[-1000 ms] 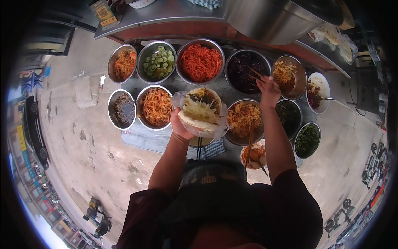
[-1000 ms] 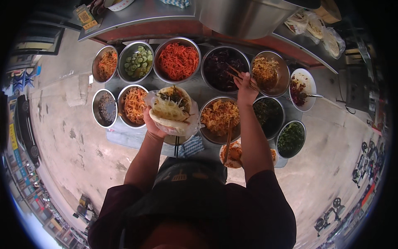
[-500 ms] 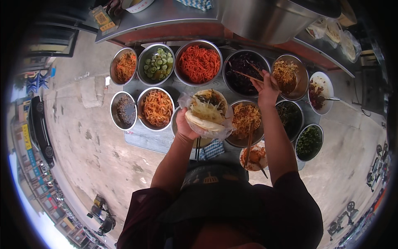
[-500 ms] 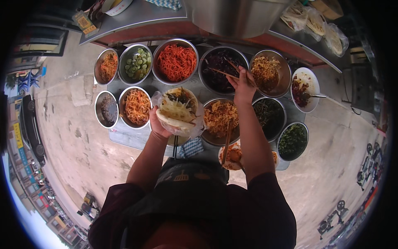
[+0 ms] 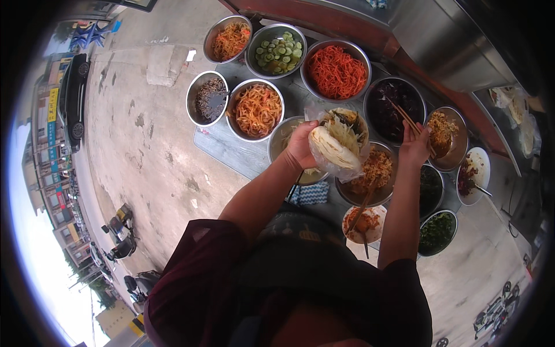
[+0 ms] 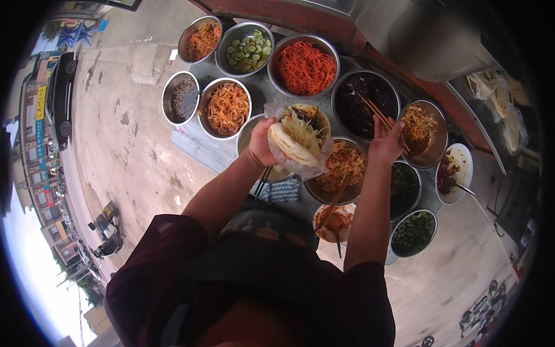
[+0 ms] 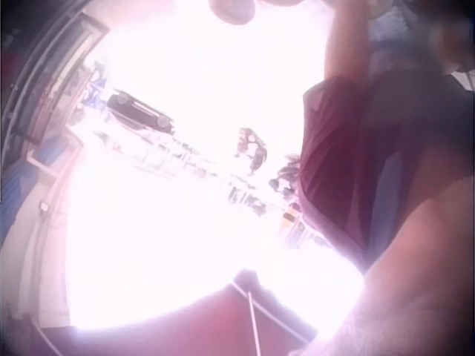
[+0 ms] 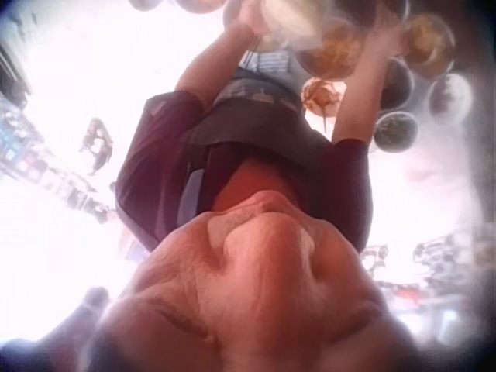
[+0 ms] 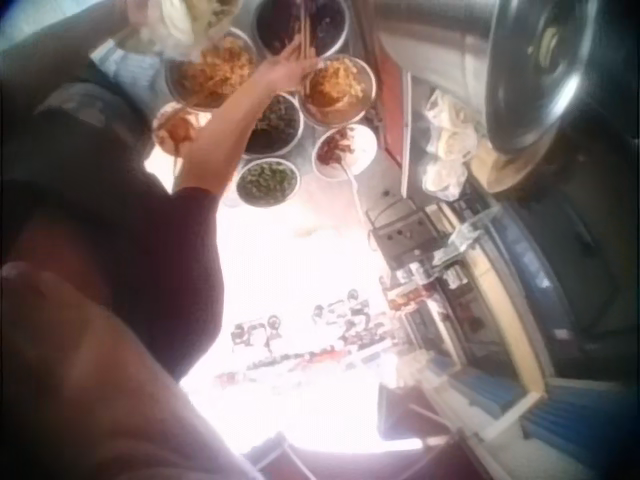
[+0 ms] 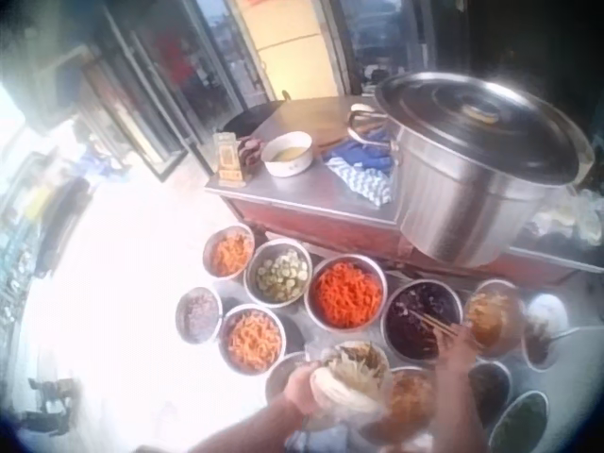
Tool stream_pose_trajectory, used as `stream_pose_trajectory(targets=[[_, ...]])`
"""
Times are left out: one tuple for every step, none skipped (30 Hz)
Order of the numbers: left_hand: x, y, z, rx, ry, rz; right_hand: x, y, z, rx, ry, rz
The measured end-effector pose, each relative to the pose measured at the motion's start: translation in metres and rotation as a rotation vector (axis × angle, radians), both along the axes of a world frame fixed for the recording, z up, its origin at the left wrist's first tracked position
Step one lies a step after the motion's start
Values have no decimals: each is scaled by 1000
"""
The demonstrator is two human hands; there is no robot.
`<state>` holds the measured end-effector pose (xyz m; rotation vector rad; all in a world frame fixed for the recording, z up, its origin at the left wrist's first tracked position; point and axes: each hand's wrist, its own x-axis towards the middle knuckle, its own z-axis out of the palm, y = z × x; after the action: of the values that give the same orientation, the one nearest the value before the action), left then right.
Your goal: The person assembles street food wraps by placing various toppings, including shredded vegetables and sauces, onto flatbreads using chopsticks and a spoon. They then fold the wraps and place them into plastic bags before moving to a cooking station to handle dough.
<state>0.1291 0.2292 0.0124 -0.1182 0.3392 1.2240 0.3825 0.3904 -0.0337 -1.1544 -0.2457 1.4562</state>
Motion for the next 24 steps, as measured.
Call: stream_pose_trajectory(targets=[[2,2,-2,2,-10,-2,7,-1,5,4,24,-19],[1,4,-4,-1,0,0,12,-4,9,35,29,6],[3,10,-1,1,-3,-5,20,-7,17,71,21,27],[4,16,0,4,1,-6,23,-9,27,108,18,52],[6,23,-4,-1,2,-16,29,-12,40,123,3,38],[7,28,-6,9,-4,-17,32,-16,57,141,1,54],[8,36,-8,21,-9,-23,36,-20,73,161,-1,65],[11,45,-11,32,-14,-28,38,-24,89,180,-3,78],[14,54,-15,47,-40,-35,41,-28,105,194,-36,56],[17,61,-15,58,-44,-35,42,-34,117,200,-37,76],[20,69,-15,68,-47,-33,42,-40,128,206,-37,98],[23,76,-16,78,-53,-34,42,-47,140,210,-40,116],[25,82,-19,101,-88,-49,36,-55,151,200,-45,130],[25,86,-21,129,-107,-58,28,-61,157,201,-34,185],[26,90,-19,157,-130,-74,20,-68,163,201,-27,231],[27,92,-16,184,-152,-88,13,-74,167,201,-20,280],[26,92,-14,194,-157,-59,7,-79,162,191,-17,325],[23,92,-11,197,-180,-66,0,-84,159,223,-67,351],[18,89,-8,200,-202,-71,-9,-89,156,254,-117,379],[14,87,-7,204,-225,-75,-17,-93,156,285,-167,409],[8,83,-6,134,-243,-88,-25,-98,160,282,-210,421],[3,79,-6,124,-254,-71,-33,-100,166,300,-306,460],[-2,75,-6,114,-266,-52,-42,-101,177,319,-402,501],[-8,72,-4,108,-276,-30,-52,-100,189,342,-497,545]])
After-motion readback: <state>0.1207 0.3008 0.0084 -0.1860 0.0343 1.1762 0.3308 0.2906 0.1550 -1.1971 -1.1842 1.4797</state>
